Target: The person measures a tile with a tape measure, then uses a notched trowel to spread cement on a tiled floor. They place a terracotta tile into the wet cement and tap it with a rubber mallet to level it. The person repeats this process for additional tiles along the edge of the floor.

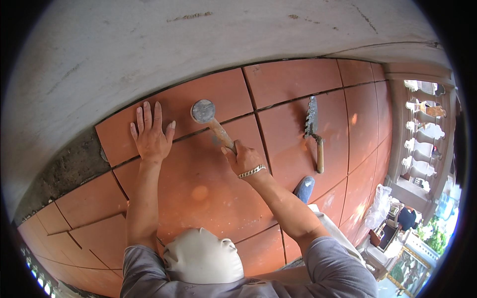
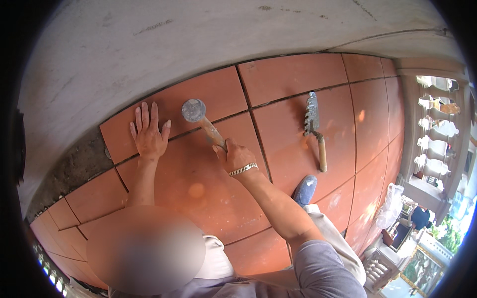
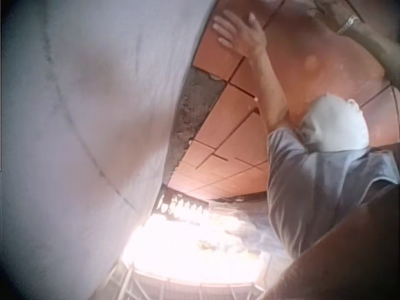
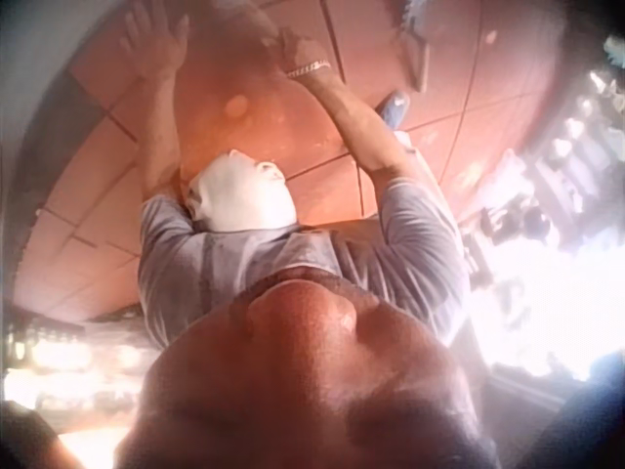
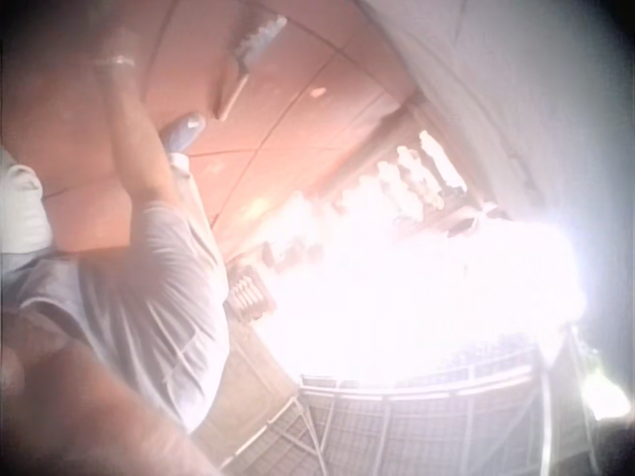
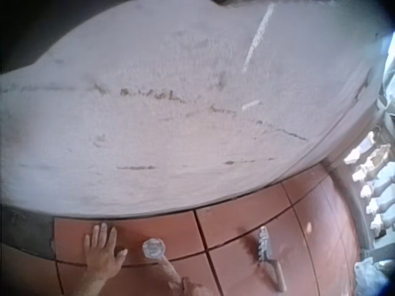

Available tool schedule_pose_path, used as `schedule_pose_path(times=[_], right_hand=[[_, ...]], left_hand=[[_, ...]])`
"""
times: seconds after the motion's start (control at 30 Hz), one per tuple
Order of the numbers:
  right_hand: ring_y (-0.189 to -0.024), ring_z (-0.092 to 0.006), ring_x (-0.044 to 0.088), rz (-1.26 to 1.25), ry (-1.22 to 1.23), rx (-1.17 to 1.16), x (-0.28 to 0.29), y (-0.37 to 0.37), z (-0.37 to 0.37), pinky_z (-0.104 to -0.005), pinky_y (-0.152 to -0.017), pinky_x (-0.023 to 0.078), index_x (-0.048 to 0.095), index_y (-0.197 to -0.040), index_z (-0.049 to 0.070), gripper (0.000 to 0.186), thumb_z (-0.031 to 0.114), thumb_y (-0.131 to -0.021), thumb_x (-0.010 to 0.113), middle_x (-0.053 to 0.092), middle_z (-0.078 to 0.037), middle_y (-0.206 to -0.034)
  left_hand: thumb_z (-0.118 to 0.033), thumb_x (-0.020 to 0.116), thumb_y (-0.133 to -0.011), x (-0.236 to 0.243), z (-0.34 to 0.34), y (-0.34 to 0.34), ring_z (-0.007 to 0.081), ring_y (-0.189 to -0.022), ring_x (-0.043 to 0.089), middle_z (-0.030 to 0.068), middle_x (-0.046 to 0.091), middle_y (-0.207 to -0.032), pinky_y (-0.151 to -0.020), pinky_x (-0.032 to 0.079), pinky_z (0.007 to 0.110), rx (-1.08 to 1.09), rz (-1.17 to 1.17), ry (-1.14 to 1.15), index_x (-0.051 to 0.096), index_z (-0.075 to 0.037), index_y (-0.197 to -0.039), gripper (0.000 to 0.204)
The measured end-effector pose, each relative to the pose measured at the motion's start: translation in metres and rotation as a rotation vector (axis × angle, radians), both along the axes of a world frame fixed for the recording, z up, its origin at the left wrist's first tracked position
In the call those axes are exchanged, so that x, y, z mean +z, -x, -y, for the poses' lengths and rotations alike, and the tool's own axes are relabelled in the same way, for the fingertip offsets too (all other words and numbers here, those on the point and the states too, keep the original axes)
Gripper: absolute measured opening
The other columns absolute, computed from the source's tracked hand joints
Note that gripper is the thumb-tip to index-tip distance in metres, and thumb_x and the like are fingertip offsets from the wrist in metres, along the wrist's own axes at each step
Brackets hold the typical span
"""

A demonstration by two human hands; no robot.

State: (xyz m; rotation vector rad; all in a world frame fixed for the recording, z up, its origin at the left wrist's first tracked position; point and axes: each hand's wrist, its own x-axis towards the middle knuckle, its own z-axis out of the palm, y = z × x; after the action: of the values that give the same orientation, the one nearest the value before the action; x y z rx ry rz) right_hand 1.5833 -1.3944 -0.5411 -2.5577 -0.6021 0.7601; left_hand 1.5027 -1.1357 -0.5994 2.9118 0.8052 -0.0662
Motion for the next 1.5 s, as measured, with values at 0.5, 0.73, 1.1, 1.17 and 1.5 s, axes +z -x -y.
schedule_pose_path(times=[0.5, 0.73, 1.1, 1.17, 1.5], right_hand=[[-0.065, -0.0429, 0.066, -0.003, 0.010, -0.006, -0.001, 0.002, -0.003, -0.0516, -0.057, 0.051, 0.055, -0.095, 0.003, 0.040, 0.043, -0.098, 0.056, 0.065, -0.021, -0.069], [-0.071, -0.0424, 0.068, -0.065, 0.053, -0.021, 0.005, -0.002, -0.012, -0.0527, -0.059, 0.053, 0.055, -0.098, 0.004, 0.040, 0.044, -0.097, 0.057, 0.068, -0.020, -0.074], [-0.069, -0.0369, 0.067, 0.242, 0.114, 0.254, -0.018, 0.013, 0.114, -0.0472, -0.058, 0.054, 0.061, -0.111, 0.008, 0.043, 0.038, -0.084, 0.074, 0.068, -0.014, -0.083], [-0.075, -0.0393, 0.065, 0.319, -0.006, 0.354, -0.019, 0.007, 0.142, -0.0472, -0.063, 0.054, 0.060, -0.110, 0.004, 0.041, 0.027, -0.080, 0.076, 0.064, -0.016, -0.091], [-0.111, -0.0393, 0.056, 0.714, 0.160, 0.074, -0.047, -0.120, 0.259, -0.0508, -0.097, 0.047, 0.056, -0.129, 0.001, 0.043, 0.021, -0.093, 0.064, 0.059, -0.020, -0.118]], left_hand=[[-0.051, 0.052, -0.097, 0.000, 0.000, -0.001, 0.0321, -0.151, 0.019, 0.0096, 0.023, -0.164, -0.117, 0.021, 0.060, 0.009, -0.047, -0.008, 0.028, -0.023, -0.157, 0.070], [-0.051, 0.052, -0.097, -0.002, 0.000, 0.000, 0.0316, -0.151, 0.021, 0.0092, 0.023, -0.164, -0.117, 0.021, 0.060, 0.011, -0.023, -0.017, 0.029, -0.023, -0.157, 0.070], [-0.050, 0.065, -0.085, 0.014, -0.004, 0.004, 0.0340, -0.134, 0.043, 0.0126, 0.047, -0.148, -0.096, 0.040, 0.060, -0.059, 0.221, -0.019, 0.048, -0.017, -0.143, 0.069], [-0.052, 0.063, -0.086, 0.015, -0.005, 0.008, 0.0349, -0.143, 0.035, 0.0138, 0.040, -0.154, -0.106, 0.032, 0.061, -0.014, 0.240, 0.052, 0.046, -0.016, -0.146, 0.072], [-0.054, 0.055, -0.094, 0.002, -0.004, 0.012, 0.0321, -0.153, 0.012, 0.0115, 0.018, -0.165, -0.120, 0.015, 0.057, 0.043, 0.194, 0.278, 0.034, -0.018, -0.154, 0.073]])
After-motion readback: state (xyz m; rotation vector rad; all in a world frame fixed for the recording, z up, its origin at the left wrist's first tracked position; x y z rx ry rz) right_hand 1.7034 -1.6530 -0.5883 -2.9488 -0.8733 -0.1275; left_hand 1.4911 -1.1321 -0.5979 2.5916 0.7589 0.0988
